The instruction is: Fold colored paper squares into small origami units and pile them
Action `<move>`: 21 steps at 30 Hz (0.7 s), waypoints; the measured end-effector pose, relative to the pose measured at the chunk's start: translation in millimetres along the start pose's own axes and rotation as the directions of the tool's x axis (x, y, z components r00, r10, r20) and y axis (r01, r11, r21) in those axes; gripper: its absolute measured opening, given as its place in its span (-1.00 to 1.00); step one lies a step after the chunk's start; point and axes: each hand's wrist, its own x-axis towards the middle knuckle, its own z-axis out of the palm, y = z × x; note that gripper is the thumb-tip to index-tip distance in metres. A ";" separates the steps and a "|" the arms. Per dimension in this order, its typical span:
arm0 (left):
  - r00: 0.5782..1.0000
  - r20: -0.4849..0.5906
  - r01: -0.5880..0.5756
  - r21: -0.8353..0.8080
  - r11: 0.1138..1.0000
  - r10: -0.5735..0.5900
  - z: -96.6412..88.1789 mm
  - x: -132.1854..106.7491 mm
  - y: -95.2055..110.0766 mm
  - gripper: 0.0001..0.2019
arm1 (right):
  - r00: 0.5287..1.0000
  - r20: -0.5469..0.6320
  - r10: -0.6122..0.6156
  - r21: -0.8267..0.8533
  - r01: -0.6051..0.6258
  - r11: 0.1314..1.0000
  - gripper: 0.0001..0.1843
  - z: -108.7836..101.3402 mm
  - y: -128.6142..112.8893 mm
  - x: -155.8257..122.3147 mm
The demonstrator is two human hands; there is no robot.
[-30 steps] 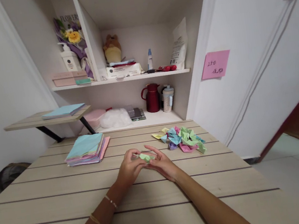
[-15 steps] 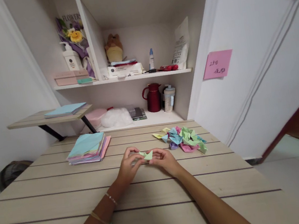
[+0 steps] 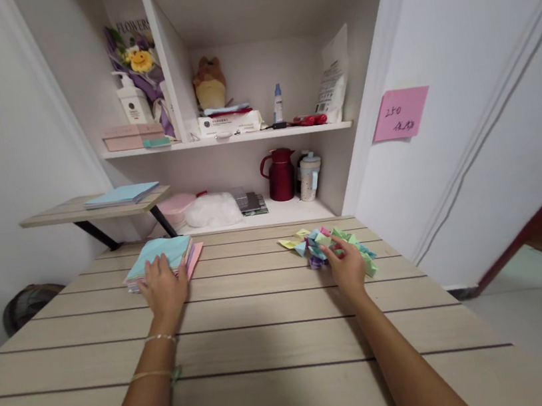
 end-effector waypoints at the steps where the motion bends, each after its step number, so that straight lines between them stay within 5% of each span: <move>1: 0.999 0.045 0.001 0.041 0.999 -0.003 1.7 -0.9 -2.1 -0.54 | 1.000 0.002 0.029 -0.014 -0.029 0.999 -0.52 -0.6 4.6 1.2; 5: 0.990 0.139 -0.024 0.127 0.992 0.007 1.7 -1.8 -1.4 -0.64 | 0.998 0.013 0.059 -0.049 -0.058 0.997 -0.53 0.7 8.6 0.2; 13: 0.993 0.120 -0.050 0.276 0.960 0.017 -8.9 4.6 2.1 -0.60 | 0.999 -0.041 -0.004 -0.006 0.004 1.000 -0.62 -2.7 -15.2 -0.3; 21: 0.993 0.081 0.068 0.160 0.985 -0.081 -4.7 3.9 -5.8 -0.63 | 1.000 0.031 -0.004 0.112 0.000 0.994 -0.66 3.3 -28.7 -10.3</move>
